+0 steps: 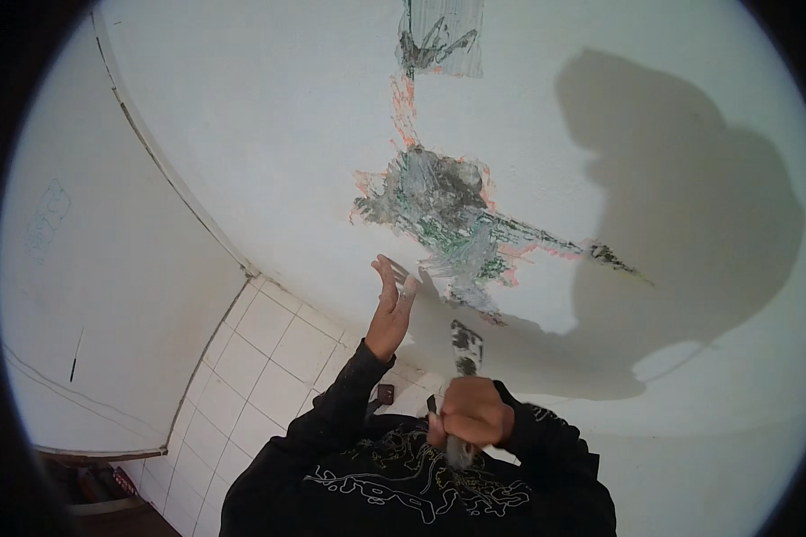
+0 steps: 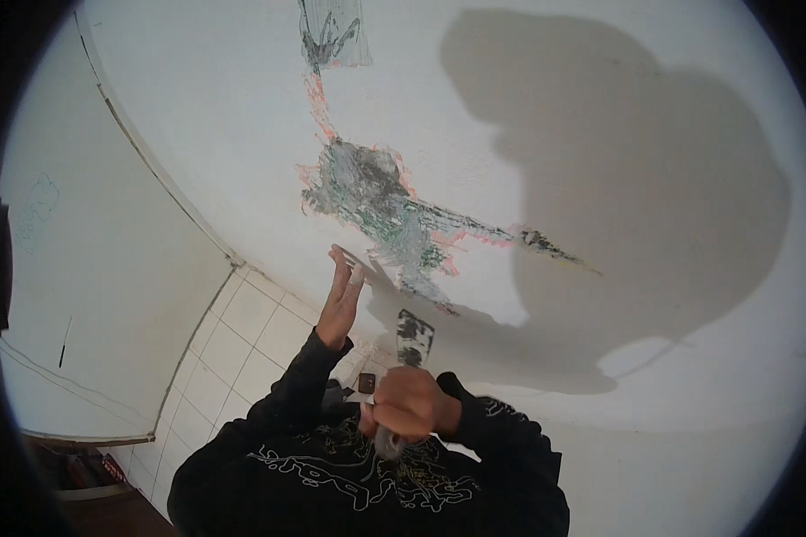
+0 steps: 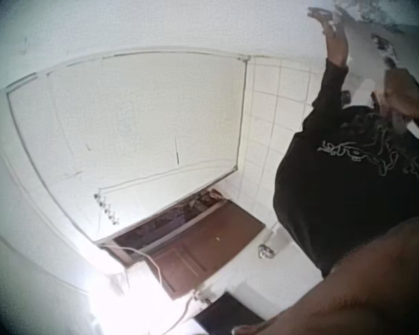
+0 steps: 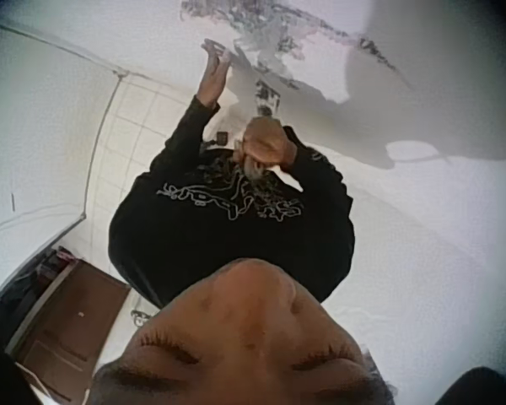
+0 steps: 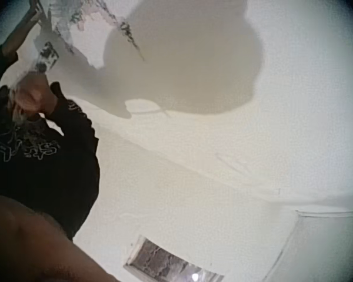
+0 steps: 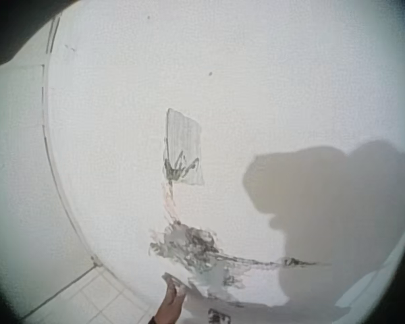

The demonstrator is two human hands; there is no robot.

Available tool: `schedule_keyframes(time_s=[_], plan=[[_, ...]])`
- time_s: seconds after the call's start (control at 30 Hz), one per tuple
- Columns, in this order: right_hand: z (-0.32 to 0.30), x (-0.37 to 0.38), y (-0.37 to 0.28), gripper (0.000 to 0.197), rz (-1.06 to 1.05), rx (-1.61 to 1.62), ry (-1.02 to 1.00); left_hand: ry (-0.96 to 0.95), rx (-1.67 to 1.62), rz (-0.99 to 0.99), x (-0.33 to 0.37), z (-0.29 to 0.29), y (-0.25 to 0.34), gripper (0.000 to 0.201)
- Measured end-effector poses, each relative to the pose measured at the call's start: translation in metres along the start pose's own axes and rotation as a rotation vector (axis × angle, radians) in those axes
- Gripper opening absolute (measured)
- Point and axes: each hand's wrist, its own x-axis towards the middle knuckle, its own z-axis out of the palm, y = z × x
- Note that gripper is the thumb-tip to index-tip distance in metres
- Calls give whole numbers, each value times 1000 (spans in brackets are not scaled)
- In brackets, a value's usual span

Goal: Scraping loose paint and material from a wall using a hand scraper.

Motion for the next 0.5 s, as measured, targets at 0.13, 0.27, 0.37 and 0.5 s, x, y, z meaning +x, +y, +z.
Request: schedule_keyframes(time_s=[0.13,0.27,0.37,0.5], plan=[[4,-5,33,13,149,118,-184,-11,-26,0,1,7,13,73],[6,-43,14,9,147,57,-151,-31,-38,39,1,5,9,73],[0,-7,29,6,193,139,-274,-35,-8,23,-1,4,14,73],[10,-21,2,24,679,-91,-556,-37,-80,-43,2,-1,4,72]])
